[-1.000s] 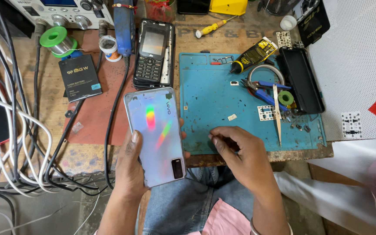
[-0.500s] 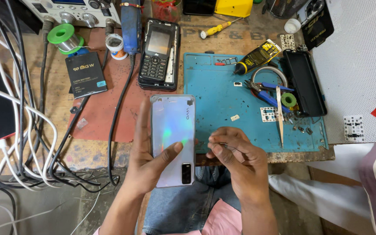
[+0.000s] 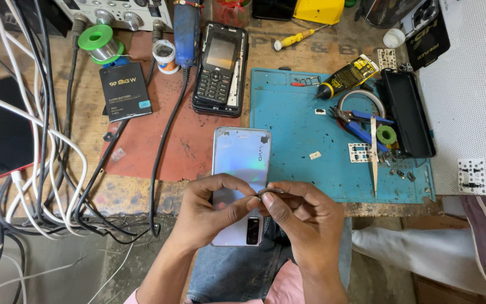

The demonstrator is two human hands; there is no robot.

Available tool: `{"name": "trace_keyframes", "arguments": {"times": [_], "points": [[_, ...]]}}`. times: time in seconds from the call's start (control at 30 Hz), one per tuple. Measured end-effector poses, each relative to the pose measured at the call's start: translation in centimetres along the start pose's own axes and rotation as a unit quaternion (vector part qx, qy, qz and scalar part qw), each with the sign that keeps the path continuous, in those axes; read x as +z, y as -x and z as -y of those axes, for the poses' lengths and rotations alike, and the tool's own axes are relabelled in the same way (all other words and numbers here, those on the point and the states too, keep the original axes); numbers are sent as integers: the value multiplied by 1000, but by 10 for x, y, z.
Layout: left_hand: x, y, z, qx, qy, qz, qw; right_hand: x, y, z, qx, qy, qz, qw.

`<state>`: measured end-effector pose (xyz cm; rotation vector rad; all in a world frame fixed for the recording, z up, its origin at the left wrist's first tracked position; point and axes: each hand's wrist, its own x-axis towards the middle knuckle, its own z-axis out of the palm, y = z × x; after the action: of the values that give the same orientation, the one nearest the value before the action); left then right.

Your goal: The person connects a charging cable to a smartphone, then uses a metal prying tool to remove the back cover. They place the cover aside and use a green electric screwdriver to remove screws from the phone's internal frame.

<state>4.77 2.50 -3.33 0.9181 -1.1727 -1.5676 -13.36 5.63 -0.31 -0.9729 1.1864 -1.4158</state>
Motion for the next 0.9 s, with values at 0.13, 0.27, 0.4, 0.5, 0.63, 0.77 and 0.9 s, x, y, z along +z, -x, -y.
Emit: {"name": "trace_keyframes", "arguments": {"times": [0.13,0.27,0.4,0.5,0.63,0.77,0.9], "points": [[0,0,-2,35,-9,16,999,0,4,1,-7,-6,14,1000],[-2,2,-1,18,8,27,999,-6,6,2,-17,30,54,998],[-4,4,-1,-12,-11,39,999,-15,11,-1,5,56,82,995],[-2,4,-4,-29,-42,48,998,-23,17,-5,0,32,73,997],[1,1,-8,73,-107,11,992,-46,22,-2,-38,132,-30,990],[4,1,-11,-39,-41,-19,998,-75,27,5,-235,434,-28,869],[3,1,-10,3,-62,-2,998,-87,29,2,-352,559,9,751]]}}
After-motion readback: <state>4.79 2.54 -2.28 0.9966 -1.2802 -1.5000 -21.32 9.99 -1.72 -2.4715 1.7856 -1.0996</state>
